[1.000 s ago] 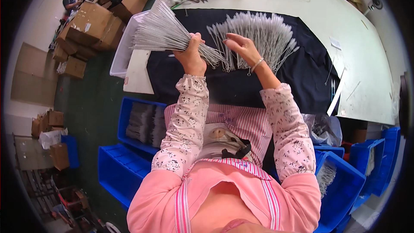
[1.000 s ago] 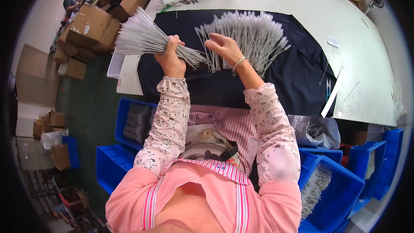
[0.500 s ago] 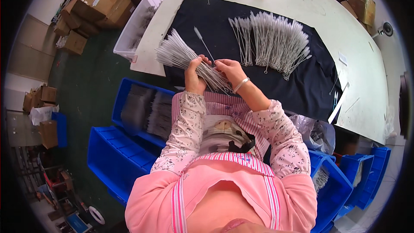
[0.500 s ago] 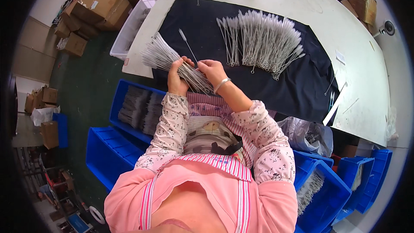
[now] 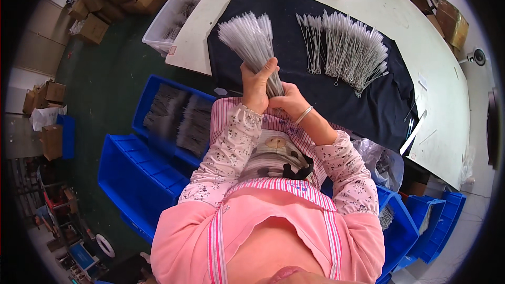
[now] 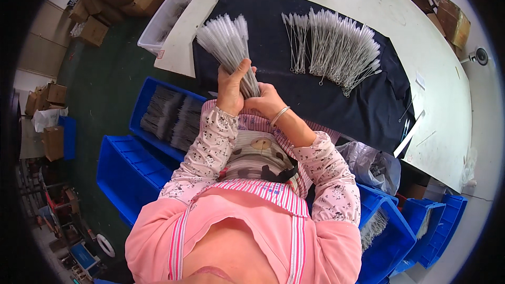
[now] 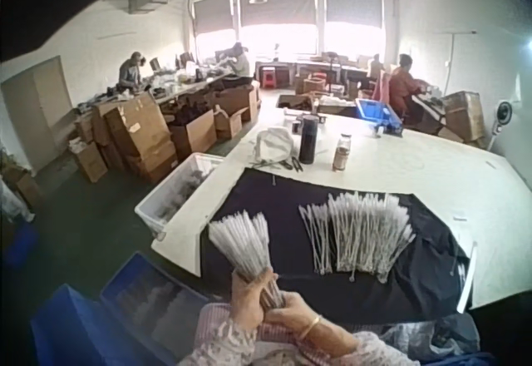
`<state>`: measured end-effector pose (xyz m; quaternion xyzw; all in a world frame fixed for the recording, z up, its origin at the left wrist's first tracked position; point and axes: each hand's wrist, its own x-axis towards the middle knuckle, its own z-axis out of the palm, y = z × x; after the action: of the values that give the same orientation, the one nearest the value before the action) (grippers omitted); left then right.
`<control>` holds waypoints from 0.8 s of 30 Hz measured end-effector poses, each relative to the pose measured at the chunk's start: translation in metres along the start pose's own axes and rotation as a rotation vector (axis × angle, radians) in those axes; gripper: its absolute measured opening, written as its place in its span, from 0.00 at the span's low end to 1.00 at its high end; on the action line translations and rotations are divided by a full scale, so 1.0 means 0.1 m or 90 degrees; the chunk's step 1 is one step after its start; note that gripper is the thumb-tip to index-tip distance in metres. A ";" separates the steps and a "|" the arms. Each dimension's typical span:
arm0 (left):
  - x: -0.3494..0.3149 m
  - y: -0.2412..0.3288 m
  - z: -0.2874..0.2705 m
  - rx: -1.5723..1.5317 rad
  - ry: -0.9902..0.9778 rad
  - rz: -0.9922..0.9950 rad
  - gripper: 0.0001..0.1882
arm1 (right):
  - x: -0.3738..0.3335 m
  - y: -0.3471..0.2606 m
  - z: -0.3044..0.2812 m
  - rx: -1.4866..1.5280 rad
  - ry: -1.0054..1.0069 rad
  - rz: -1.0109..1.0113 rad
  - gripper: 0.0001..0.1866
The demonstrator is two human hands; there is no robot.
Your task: The person sorts bundles of white bristle brushes on a table covered with a black cloth. They pick up bundles, separate them into smaller groups, and place them into blue plastic bins. The person repeats this process, organizing the brushes into neat stacks within the bins.
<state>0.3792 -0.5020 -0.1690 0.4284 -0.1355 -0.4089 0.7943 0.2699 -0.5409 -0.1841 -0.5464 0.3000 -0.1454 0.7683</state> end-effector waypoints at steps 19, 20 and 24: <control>0.44 0.54 0.40 0.648 -0.543 0.626 0.17 | -0.35 -1.75 -0.27 -0.231 -0.021 0.245 0.30; 0.49 0.57 0.47 0.620 -0.507 0.552 0.16 | -0.30 -1.97 -0.31 -0.435 0.106 0.179 0.33; 0.62 0.69 0.68 0.416 -0.459 0.307 0.15 | -0.21 -2.42 -0.21 -0.601 0.118 -0.585 0.23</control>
<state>0.4162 -0.5673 -0.0827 0.4424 -0.6141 -0.2727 0.5939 0.2655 -0.6319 0.0416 -0.8819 0.1327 -0.3573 0.2775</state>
